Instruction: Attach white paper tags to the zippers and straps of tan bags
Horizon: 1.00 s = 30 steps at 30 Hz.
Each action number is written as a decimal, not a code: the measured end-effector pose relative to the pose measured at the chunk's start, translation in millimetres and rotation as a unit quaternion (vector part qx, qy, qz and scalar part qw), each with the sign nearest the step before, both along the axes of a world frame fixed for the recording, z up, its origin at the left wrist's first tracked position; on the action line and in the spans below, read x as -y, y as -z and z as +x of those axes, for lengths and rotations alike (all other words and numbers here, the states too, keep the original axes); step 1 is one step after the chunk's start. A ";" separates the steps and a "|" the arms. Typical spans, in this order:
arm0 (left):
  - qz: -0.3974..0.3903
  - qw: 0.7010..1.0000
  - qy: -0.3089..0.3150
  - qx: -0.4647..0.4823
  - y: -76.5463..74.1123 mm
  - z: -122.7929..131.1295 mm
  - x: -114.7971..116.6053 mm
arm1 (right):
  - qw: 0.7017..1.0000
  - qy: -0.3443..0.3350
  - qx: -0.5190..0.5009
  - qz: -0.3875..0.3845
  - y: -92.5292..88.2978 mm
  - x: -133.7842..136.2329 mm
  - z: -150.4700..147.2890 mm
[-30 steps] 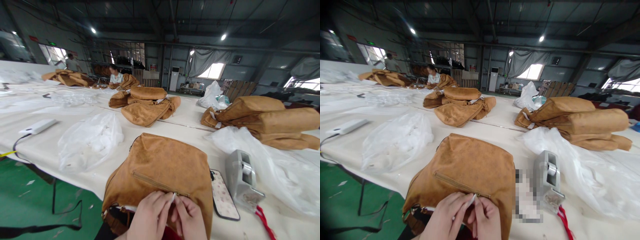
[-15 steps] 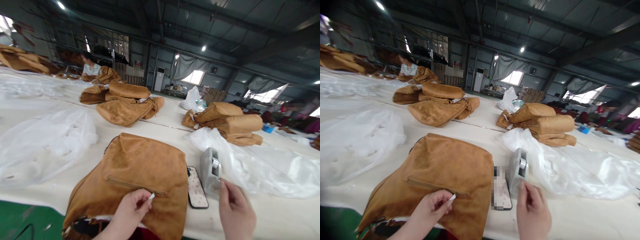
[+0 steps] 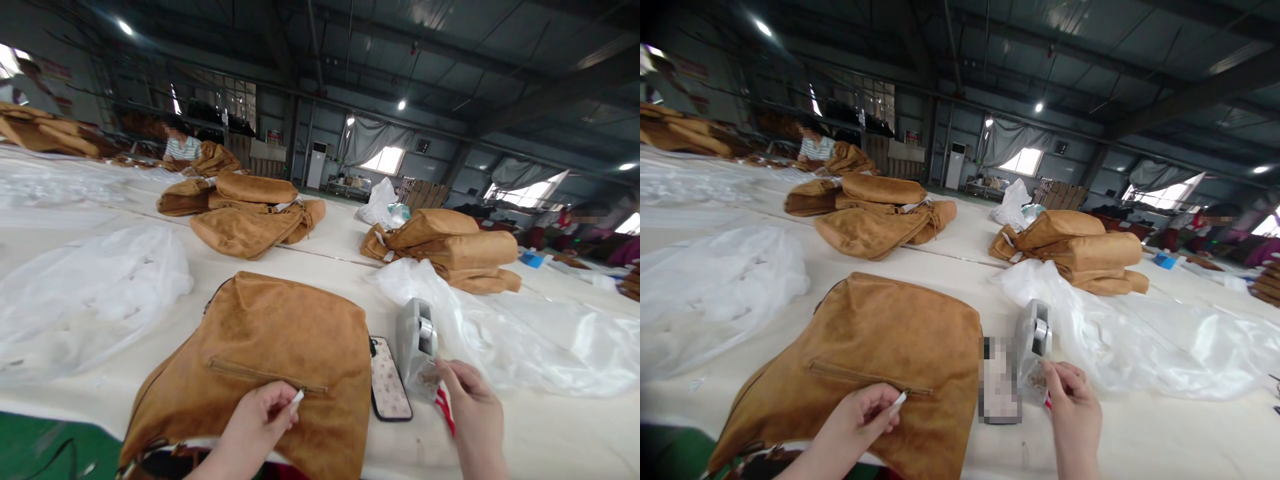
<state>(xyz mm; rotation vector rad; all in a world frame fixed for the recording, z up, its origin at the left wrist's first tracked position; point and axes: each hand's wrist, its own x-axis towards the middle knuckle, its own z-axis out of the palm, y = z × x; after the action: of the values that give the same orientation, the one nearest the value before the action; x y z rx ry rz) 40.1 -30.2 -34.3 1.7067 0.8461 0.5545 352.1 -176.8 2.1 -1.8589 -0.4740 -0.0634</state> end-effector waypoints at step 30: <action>0.098 0.992 -0.080 -0.004 -2.8 -4.0 13.5 | 0.983 -0.050 -0.171 0.043 53.2 25.1 5.3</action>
<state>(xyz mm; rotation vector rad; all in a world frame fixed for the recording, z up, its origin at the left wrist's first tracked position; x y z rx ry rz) 36.1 -43.7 -31.5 1.8289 0.9652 0.7608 357.4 -202.0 -51.1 -1.7136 -0.3173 0.2947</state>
